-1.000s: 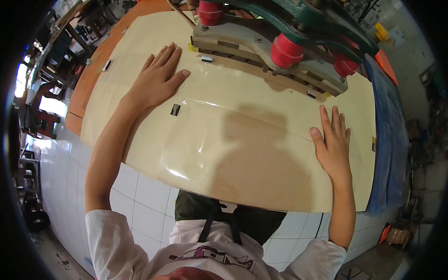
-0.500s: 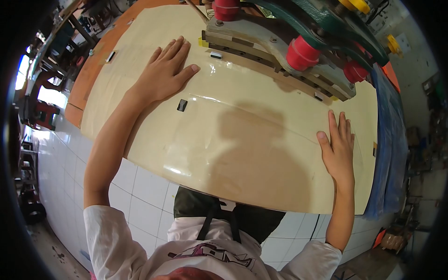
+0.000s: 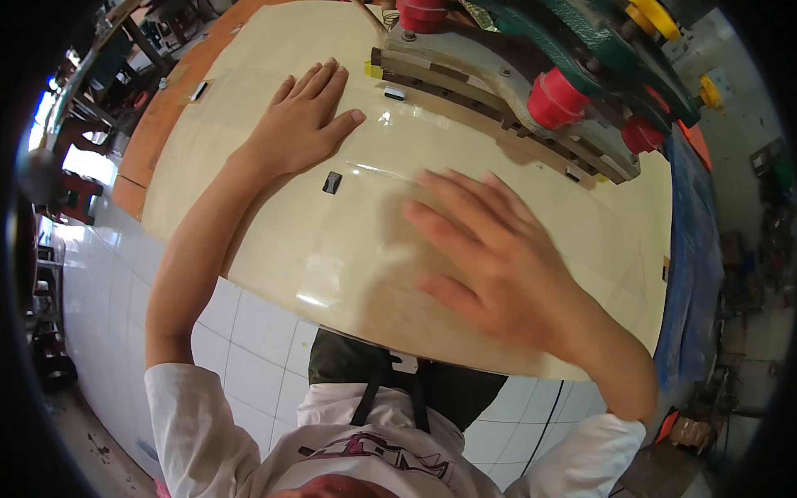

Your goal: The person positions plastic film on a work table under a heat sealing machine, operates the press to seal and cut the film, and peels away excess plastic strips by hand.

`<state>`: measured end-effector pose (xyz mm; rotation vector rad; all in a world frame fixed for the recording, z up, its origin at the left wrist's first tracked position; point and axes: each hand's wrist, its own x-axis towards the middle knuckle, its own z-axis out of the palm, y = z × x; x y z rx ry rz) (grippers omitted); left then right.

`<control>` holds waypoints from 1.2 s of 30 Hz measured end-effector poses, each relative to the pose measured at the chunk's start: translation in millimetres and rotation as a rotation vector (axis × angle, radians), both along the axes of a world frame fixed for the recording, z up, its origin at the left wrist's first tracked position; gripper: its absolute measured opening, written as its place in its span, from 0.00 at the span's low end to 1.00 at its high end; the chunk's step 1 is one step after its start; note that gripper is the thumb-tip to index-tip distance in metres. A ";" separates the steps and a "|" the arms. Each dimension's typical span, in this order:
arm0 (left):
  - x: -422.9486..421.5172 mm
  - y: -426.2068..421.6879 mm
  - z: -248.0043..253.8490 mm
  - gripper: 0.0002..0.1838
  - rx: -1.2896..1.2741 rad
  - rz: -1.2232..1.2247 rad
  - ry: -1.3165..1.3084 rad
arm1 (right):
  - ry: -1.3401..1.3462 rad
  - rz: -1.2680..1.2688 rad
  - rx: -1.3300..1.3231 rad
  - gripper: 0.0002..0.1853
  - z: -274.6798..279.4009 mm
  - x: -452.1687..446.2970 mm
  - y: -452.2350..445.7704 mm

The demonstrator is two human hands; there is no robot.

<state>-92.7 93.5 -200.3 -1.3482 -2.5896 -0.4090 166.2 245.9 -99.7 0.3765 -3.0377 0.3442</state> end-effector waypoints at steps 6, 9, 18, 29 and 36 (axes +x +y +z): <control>0.0 -1.5 1.0 0.41 0.031 0.007 -0.030 | 0.070 0.065 0.045 0.33 -59.1 -54.0 -8.6; -0.4 -2.0 -3.4 0.41 0.047 0.002 -0.016 | 0.024 0.035 0.126 0.34 -67.2 -53.1 -11.9; -3.7 0.1 -6.5 0.41 0.038 -0.001 0.028 | 0.021 0.020 0.157 0.35 -63.2 -52.8 -14.8; -1.1 -0.4 -1.6 0.41 0.008 0.019 0.017 | 0.047 -0.228 0.079 0.31 -66.2 -8.1 47.1; -0.9 -0.4 1.1 0.40 -0.005 0.007 0.007 | 0.060 -0.614 0.010 0.32 -77.7 57.9 94.6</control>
